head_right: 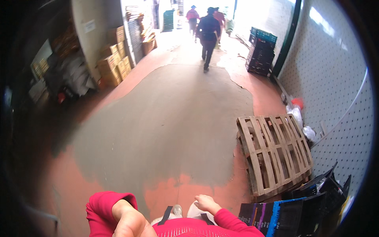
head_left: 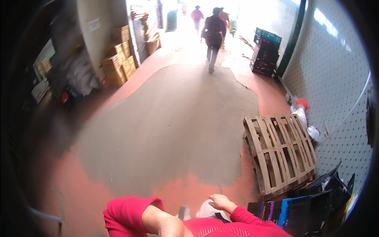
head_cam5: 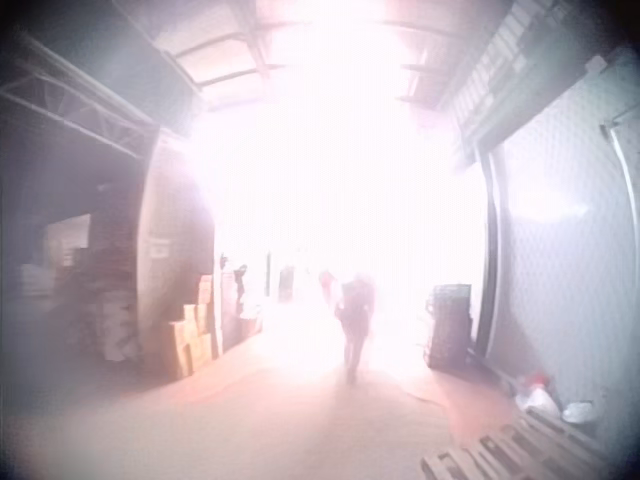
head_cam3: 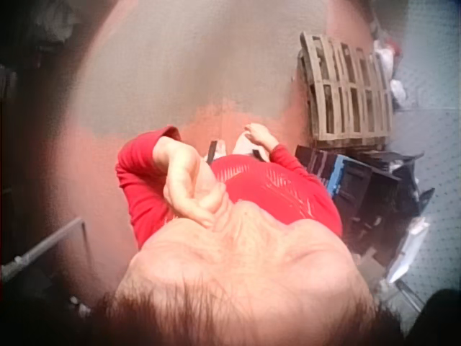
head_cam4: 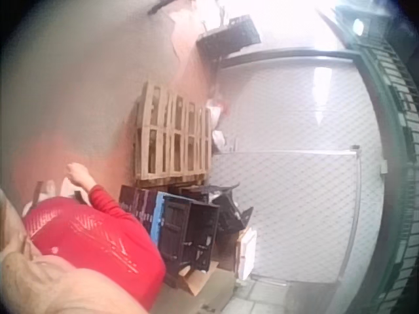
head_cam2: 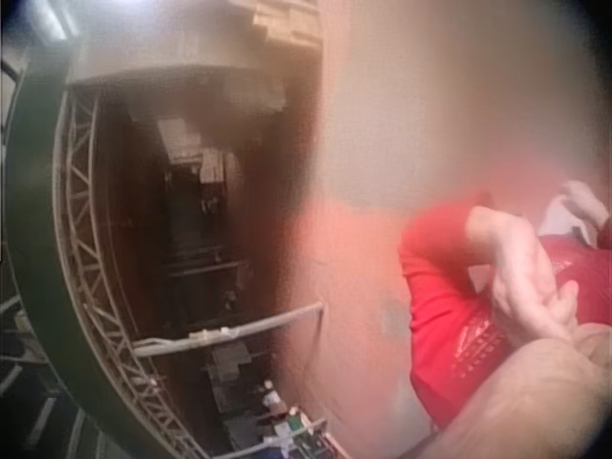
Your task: The person sorts cherry tomatoes into plastic containers, weighs them on a digital scale, and places the filled containers into a black crate. The person then carries the crate to a pallet area and stacks it with other crates. Finally, the person removes gloves and walks to a kitchen area.
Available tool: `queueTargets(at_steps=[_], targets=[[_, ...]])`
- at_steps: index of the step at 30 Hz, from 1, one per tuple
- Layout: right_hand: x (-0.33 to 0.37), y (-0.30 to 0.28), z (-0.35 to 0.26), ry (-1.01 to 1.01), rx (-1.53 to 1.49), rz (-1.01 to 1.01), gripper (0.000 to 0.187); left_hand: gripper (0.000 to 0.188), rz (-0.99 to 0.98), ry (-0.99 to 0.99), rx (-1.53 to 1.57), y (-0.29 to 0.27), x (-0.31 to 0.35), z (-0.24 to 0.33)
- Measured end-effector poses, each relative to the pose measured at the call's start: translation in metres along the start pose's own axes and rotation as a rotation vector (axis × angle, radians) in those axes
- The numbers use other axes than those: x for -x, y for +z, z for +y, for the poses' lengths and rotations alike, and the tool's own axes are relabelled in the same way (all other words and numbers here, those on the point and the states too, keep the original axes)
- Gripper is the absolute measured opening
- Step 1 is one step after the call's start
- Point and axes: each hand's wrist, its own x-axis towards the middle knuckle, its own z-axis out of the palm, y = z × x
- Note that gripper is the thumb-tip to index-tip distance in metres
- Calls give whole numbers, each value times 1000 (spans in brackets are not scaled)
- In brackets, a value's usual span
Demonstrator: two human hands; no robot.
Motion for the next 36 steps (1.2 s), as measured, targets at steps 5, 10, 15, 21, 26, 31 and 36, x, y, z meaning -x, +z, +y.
queueTargets(at_steps=[5,10,15,21,26,31,36], targets=[[-108,-52,89,320,-19,-190,36,27,45,-65,33,-12,168,-123],[-277,-146,163,356,-95,-158,33,27,-53,45,84,-1,333,-264],[-473,-349,205,233,61,18,27,18,-107,122,79,-6,463,-431],[-696,-540,261,25,-36,230,25,13,-267,200,203,-18,655,-594],[-834,-608,394,228,32,93,28,14,-204,196,117,-21,827,-719],[-863,-639,540,670,-130,-55,34,15,-140,197,110,-3,966,-876],[-893,-666,641,1080,-298,-244,37,14,-150,128,120,22,1131,-1006]])
